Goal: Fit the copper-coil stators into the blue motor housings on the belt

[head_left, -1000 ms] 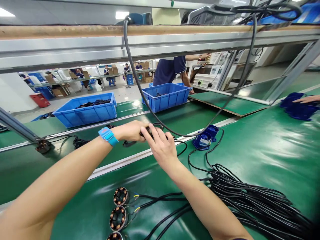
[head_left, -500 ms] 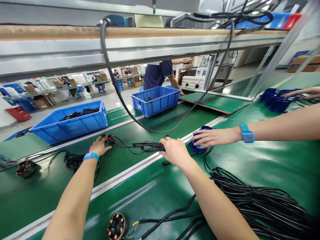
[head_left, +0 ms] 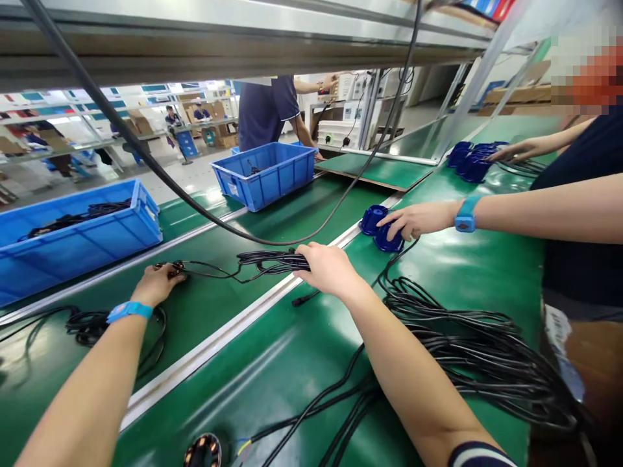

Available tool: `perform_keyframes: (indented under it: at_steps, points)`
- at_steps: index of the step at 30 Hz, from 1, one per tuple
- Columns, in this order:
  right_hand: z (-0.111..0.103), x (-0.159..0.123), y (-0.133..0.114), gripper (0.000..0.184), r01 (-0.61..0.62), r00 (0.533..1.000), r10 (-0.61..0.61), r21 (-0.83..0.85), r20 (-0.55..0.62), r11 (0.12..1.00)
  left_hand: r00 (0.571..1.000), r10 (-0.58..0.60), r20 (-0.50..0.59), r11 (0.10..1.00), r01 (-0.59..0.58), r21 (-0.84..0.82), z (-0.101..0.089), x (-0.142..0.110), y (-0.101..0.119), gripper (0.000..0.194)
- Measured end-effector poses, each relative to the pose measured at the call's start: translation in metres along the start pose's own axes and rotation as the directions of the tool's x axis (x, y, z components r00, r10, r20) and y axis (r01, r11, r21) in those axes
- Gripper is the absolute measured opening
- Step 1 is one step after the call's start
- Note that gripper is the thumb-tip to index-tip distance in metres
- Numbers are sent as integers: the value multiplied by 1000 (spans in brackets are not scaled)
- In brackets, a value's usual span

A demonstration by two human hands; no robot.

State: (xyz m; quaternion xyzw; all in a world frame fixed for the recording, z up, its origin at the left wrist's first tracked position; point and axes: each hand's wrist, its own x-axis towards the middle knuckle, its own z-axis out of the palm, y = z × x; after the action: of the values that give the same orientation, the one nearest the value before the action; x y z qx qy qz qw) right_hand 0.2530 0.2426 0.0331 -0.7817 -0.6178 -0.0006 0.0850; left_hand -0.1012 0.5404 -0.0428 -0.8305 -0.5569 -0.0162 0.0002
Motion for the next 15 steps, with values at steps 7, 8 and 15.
perform_keyframes:
  at_steps: [7,8,15]
  points:
    - [20,10,9,36,48,997,-48,1,55,999,991,47,-123,998,-43,35,-38,-180,-86,50]
    - [25,12,9,37,63,996,-63,6,64,998,990,24,-137,999,-19,37,-36,-216,-102,49]
    - [53,14,-7,53,304,941,-302,11,151,953,981,-161,111,985,166,-35,3,-440,-137,37]
